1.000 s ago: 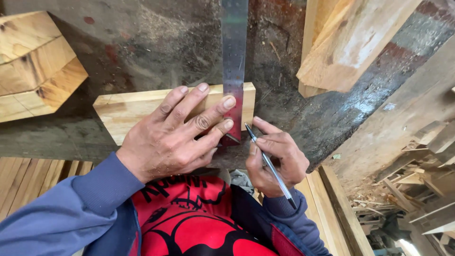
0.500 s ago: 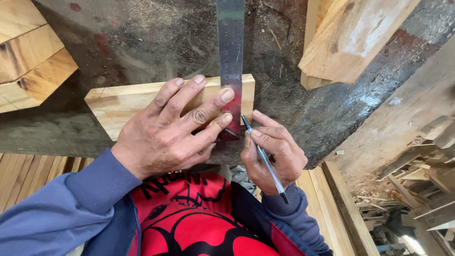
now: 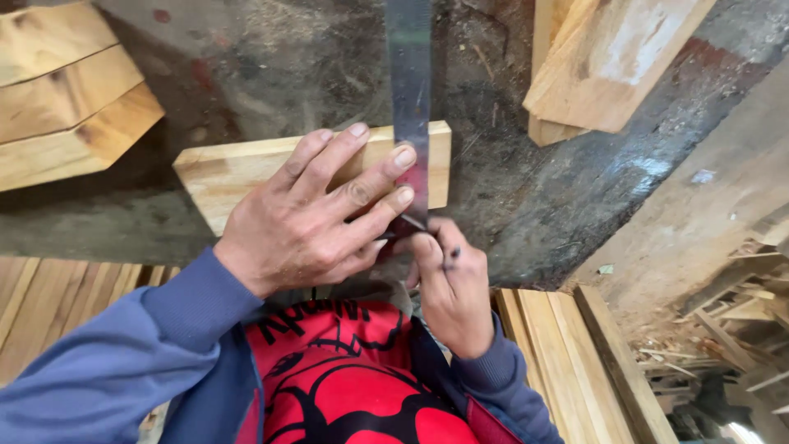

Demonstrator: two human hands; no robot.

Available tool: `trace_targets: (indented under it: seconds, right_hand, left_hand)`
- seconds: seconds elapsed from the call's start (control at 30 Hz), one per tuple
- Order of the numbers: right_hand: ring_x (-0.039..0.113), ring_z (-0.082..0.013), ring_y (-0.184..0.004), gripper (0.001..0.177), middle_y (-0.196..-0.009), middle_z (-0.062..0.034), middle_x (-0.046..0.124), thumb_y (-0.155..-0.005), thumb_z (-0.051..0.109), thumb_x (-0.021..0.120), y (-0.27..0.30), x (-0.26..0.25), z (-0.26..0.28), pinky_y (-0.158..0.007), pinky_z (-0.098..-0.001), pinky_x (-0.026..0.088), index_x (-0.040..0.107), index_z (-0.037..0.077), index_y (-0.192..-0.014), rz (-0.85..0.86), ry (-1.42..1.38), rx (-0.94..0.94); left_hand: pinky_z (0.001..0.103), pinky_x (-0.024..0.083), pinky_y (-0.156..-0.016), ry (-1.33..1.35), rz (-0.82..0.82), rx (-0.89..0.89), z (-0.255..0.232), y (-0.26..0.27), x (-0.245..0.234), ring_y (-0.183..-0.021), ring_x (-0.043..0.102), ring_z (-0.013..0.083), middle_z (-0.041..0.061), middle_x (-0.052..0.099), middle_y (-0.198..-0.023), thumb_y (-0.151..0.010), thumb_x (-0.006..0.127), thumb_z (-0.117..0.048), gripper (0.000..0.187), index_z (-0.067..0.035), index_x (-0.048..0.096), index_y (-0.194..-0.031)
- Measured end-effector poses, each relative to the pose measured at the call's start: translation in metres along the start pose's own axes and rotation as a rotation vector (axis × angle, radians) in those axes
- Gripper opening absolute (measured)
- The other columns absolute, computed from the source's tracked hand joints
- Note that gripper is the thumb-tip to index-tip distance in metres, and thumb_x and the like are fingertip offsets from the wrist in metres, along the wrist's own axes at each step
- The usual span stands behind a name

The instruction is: Marking wooden blocks with a square and pen for precision cutting

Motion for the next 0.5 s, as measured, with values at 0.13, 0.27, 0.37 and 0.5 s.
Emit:
trace_targets:
  seconds: [0.13,0.27,0.37,0.5]
  right_hand:
    - [0.048,-0.0079,-0.071,0.018,-0.076,-0.0009,0.058,-0.089,0.022,0.052,0.006,0.006,-0.018,-0.064,-0.0243,0.043,0.058,0.006,-0.087,-0.157,-0.246,-0.037]
    - [0.05,-0.0144,-0.065,0.024,-0.075,-0.0067,0.053,-0.096,0.021,0.046,0.064,-0.053,-0.027,-0.061,-0.0261,0.039,0.058,0.001,-0.098,-0.594,0.058,-0.11]
    - [0.049,-0.0278,-0.073,0.038,-0.086,-0.0169,0.046,-0.077,0.002,0.054,0.132,-0.115,-0.058,-0.067,-0.0361,0.042,0.051,-0.006,-0.113,-0.92,0.672,-0.245]
    - [0.027,-0.0098,-0.041,0.024,-0.055,-0.0025,0.026,-0.106,0.011,0.051,0.185,-0.164,-0.088,-0.036,-0.0246,0.022,0.038,0.009,-0.086,-1.223,-0.25,-0.145]
  left_hand:
    - [0.049,0.038,-0.099,0.194,0.097,0.002,0.008,0.003,-0.01,-0.124,0.037,0.0359,0.012,0.04,-0.137,-0.086,0.065,-0.042,0.046,-0.011,0.058,-0.119]
    - [0.038,0.038,-0.093,0.011,0.181,-0.27,0.014,0.01,-0.025,-0.107,0.044,0.0301,0.016,0.04,-0.125,-0.075,0.064,-0.051,0.076,-0.007,0.04,-0.132]
    - [0.039,0.044,-0.075,0.007,0.153,-0.601,0.002,0.021,-0.033,-0.09,0.046,0.0286,0.013,0.046,-0.106,-0.062,0.073,-0.039,0.075,-0.005,0.044,-0.121]
    - [0.025,0.05,-0.076,1.319,-0.748,-1.725,-0.041,0.07,-0.013,-0.079,0.057,0.0123,0.006,0.056,-0.088,-0.064,0.074,-0.003,0.044,-0.01,0.04,-0.091]
Point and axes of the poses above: each hand's wrist, its own y-axis away from the middle knuckle, its own x-axis out of the palm, z = x × y, the point moved 6 cm from there along -y, towards the middle knuckle
